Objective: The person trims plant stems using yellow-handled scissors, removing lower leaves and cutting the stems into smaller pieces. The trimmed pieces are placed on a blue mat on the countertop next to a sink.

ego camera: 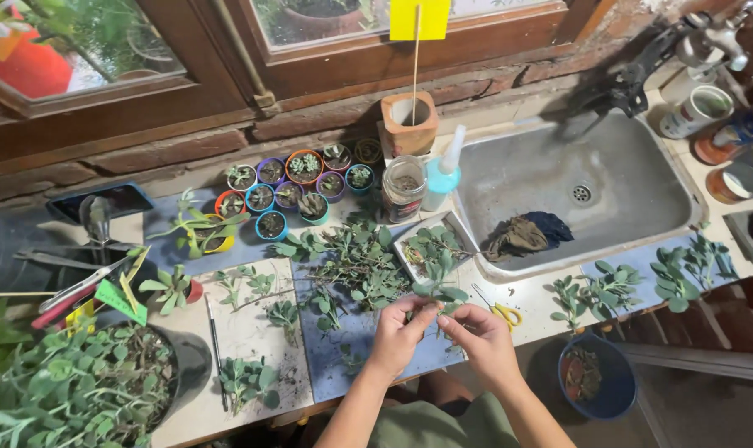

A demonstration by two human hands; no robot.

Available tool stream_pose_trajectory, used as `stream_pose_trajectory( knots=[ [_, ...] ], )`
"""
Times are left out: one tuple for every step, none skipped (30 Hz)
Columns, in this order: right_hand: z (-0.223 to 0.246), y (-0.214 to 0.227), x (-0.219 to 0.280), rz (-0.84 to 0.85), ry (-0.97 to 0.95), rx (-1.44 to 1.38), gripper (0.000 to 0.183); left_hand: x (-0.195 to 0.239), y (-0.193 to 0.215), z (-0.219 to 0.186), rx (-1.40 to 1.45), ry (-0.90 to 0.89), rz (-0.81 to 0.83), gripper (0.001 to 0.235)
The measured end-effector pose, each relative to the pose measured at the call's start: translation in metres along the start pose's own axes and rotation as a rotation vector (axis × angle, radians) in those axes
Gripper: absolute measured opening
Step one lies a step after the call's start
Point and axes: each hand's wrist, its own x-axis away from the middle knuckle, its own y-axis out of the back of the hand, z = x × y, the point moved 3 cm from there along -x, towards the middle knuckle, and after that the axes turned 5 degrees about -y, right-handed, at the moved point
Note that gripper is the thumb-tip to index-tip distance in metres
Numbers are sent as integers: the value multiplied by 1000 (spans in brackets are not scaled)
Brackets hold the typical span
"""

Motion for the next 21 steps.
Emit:
stream_pose_trajectory(
  knots=[
    [2, 0, 2, -7, 1, -1, 19, 0, 0, 2, 1, 1, 7, 15],
    [5, 2, 4, -41, 25, 61, 15, -1, 1, 6, 43, 53, -29, 16],
    [8, 2, 5, -75, 50, 123, 15, -1, 2, 9, 84, 105, -66, 17],
    [8, 4, 7, -80, 51, 124, 15, -5, 4, 7, 86, 105, -62, 17],
    [10, 5, 9, -112, 79, 159, 14, -9, 8, 5, 174, 90, -94, 15],
    [12, 5, 9, -139, 106, 195, 13, -15, 13, 1, 262, 73, -132, 13],
    [10, 8, 6, -137, 108, 197, 13, -19, 17, -1, 264, 71, -133, 13],
    [6, 11, 2, -162, 75, 216, 15, -21, 21, -1, 372, 79, -86, 11],
    [1, 14, -2, -186, 42, 235, 16, -24, 24, -2, 479, 86, -39, 10],
    [5, 14, -9, -179, 44, 238, 16, -26, 27, -1, 480, 81, -45, 10],
    [7, 14, -16, -183, -29, 256, 19, -28, 27, 0, 559, 107, 22, 10],
    [7, 15, -23, -187, -102, 275, 23, -29, 28, 2, 636, 132, 90, 10],
    [8, 13, -35, -180, -99, 276, 23, -31, 27, 1, 636, 126, 85, 10],
    [9, 13, -46, -210, -60, 296, 24, -32, 26, 2, 585, 132, -3, 11],
    [11, 13, -57, -239, -21, 316, 25, -34, 26, 3, 533, 140, -91, 12],
    [18, 9, -62, -237, -20, 319, 25, -35, 25, 3, 536, 138, -92, 12],
    [25, 5, -68, -195, -43, 409, 39, -37, 25, 3, 478, 116, -104, 12],
    [32, 0, -72, -156, -67, 497, 54, -38, 24, 2, 419, 96, -113, 12],
    [36, -3, -68, -158, -67, 498, 54, -38, 22, -1, 420, 97, -111, 12],
    [41, -7, -66, -140, -26, 452, 51, -38, 21, -4, 328, 80, -130, 13],
    [46, -10, -64, -123, 15, 406, 49, -39, 20, -8, 237, 62, -149, 14]
  ],
)
